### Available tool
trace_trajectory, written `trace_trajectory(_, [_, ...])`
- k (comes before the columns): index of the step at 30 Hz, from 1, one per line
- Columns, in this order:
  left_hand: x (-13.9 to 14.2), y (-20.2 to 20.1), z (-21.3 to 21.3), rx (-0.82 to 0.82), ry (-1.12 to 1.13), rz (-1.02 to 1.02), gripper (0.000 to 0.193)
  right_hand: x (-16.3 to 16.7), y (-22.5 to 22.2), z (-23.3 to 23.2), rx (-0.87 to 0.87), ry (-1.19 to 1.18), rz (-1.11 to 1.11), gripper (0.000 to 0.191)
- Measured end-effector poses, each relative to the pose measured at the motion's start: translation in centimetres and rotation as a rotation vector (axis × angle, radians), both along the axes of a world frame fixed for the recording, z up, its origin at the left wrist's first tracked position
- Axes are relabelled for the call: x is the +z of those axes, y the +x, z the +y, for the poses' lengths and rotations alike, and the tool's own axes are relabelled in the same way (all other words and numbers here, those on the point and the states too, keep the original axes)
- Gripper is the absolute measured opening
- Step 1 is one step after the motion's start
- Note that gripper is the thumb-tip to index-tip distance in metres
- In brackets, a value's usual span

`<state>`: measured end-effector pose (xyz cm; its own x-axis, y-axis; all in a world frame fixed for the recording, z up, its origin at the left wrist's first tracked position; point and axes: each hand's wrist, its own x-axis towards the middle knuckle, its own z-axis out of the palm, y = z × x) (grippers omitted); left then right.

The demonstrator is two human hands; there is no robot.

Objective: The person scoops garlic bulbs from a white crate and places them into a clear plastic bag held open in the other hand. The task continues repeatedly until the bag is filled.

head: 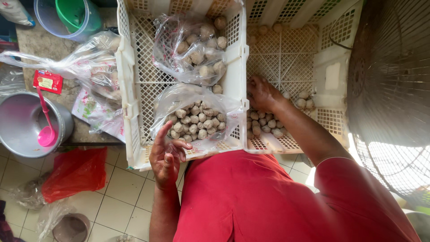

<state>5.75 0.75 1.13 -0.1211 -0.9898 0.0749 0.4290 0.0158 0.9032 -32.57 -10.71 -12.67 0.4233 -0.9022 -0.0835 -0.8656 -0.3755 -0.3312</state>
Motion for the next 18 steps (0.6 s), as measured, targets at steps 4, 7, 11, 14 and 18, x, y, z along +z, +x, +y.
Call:
trace_trajectory(4, [0.1,0.0,0.0,0.015,0.003,-0.006,0.094,1.1,0.0,0.0,-0.004,0.23,-0.024,0.068])
trace_trajectory(7, [0.1,0.1,0.1,0.006,0.014,-0.003,0.094,1.2,-0.2,-0.2,-0.077,0.368,0.032,0.08])
trace_trajectory(11, [0.0,0.3,0.1,-0.005,0.018,-0.007,0.094,0.4,-0.5,-0.5,-0.438,0.617,-0.296,0.061])
trace_trajectory(14, [0.0,0.3,0.2,-0.006,0.013,-0.012,0.094,0.3,-0.9,-0.4,-0.294,0.484,-0.179,0.051])
trace_trajectory(18, [0.2,0.3,0.2,-0.021,0.009,-0.012,0.093,0.8,-0.4,0.1,-0.038,0.267,-0.11,0.057])
